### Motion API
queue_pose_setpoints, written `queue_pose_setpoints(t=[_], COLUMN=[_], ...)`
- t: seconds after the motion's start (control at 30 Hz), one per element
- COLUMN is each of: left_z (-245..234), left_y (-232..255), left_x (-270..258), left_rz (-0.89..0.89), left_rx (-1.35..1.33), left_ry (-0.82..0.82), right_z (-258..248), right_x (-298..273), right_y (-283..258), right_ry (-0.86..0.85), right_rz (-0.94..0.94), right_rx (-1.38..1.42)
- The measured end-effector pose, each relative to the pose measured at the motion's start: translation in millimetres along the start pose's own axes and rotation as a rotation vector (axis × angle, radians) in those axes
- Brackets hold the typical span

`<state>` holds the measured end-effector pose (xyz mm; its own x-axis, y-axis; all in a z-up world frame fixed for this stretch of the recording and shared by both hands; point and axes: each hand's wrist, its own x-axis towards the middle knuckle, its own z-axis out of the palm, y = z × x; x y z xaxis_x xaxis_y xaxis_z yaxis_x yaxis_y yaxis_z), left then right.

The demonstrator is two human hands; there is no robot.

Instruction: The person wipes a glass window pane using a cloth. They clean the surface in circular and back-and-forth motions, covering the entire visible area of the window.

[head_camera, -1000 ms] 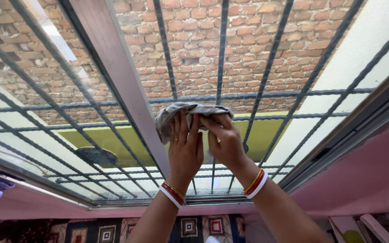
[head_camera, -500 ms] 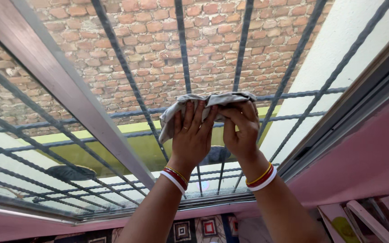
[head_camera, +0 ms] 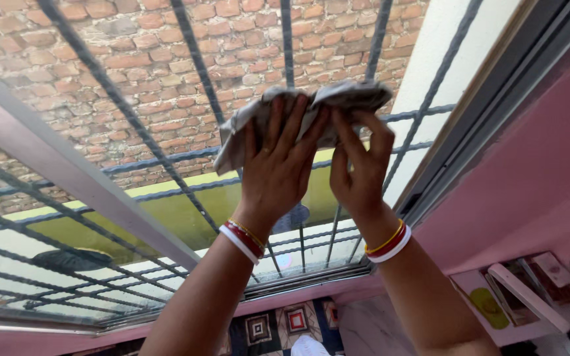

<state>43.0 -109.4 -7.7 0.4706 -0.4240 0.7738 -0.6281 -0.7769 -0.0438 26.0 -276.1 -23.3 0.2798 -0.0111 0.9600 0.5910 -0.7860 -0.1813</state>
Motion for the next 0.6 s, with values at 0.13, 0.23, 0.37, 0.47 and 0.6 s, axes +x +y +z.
queue_pose_setpoints(t=[0.13, 0.23, 0.37, 0.47, 0.6], left_z=[21, 42, 59, 61, 53], left_y=[26, 29, 28, 36, 36], left_x=[37, 32, 10, -10, -7], left_rz=[0.053, 0.088, 0.170, 0.191, 0.280], left_rx=[0.020, 0.055, 0.094, 0.057, 0.209], left_ry=[0.087, 0.093, 0.087, 0.035, 0.042], right_z=[-17, -17, -16, -15, -23], right_x=[16, 2, -34, -58, -56], right_y=[25, 37, 45, 44, 45], right_ry=[0.042, 0.032, 0.015, 0.001, 0.007], right_rz=[0.029, 0.052, 0.127, 0.179, 0.104], right_rx=[-0.121, -0.150, -0.153, -0.111, -0.059])
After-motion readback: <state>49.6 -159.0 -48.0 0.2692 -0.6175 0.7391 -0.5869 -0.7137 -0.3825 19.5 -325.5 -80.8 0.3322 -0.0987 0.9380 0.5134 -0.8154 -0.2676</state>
